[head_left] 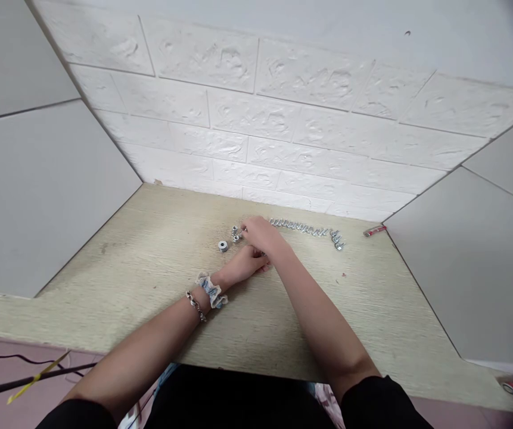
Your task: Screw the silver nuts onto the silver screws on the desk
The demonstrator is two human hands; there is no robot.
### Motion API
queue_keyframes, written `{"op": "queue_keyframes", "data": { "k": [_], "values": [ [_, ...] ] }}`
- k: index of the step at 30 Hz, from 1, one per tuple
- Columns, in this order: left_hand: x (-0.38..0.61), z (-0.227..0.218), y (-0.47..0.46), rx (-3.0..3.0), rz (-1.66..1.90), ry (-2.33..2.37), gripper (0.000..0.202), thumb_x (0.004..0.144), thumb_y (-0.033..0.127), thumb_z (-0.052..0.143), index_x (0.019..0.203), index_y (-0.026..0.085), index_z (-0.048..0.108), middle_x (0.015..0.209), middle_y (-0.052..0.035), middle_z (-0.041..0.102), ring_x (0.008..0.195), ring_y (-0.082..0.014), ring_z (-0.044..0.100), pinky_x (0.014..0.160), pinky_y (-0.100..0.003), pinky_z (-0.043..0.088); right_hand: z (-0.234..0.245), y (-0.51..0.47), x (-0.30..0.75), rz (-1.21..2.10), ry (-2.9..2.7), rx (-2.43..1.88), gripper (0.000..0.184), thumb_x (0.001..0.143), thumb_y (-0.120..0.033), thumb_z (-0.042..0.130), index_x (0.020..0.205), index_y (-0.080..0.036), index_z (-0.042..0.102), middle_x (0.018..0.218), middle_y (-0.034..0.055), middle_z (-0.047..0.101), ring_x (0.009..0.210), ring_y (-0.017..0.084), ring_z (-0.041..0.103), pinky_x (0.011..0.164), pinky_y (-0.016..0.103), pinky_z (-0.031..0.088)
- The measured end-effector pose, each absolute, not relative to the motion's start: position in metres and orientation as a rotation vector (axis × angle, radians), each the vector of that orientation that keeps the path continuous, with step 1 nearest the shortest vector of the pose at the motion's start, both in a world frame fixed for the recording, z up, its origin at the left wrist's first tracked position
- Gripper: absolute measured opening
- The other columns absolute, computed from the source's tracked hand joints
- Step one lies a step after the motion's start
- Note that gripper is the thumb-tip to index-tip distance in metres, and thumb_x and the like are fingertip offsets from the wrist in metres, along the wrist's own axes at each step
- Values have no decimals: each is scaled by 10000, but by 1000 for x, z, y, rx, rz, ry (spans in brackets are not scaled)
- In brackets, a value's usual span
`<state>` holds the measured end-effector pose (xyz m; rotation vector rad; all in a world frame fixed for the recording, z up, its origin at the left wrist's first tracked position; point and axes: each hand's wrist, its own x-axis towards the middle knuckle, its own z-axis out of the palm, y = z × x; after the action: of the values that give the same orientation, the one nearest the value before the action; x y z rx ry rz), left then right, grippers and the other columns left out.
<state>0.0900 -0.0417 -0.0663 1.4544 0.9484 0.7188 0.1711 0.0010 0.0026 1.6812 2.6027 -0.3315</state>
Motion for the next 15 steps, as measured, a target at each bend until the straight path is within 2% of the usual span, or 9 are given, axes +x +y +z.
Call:
{"op": "queue_keyframes", "data": {
  "k": [7,11,15],
  "values": [
    [90,-57,-45,1347,767,985,133,753,274,543,802,156,581,687,6,578,577,-101,537,564,-228,435,28,-5,198,-298,2759,1746,192,804,-125,450,742,-132,631,736,77,623,698,128,504,633,246,320],
    [90,-58,-43,1330,827,1020,196,763,353,548,753,157,557,680,13,569,564,-92,533,555,-218,428,35,-12,216,-461,2711,1721,184,722,-74,493,736,-148,660,665,46,604,658,121,493,610,243,319],
    [89,-57,-42,1323,861,1021,241,759,396,542,712,160,538,659,19,562,556,-89,529,551,-212,424,37,-17,221,-623,2630,1699,194,670,-87,539,768,-165,687,712,39,636,682,125,517,586,232,331]
  ]
}}
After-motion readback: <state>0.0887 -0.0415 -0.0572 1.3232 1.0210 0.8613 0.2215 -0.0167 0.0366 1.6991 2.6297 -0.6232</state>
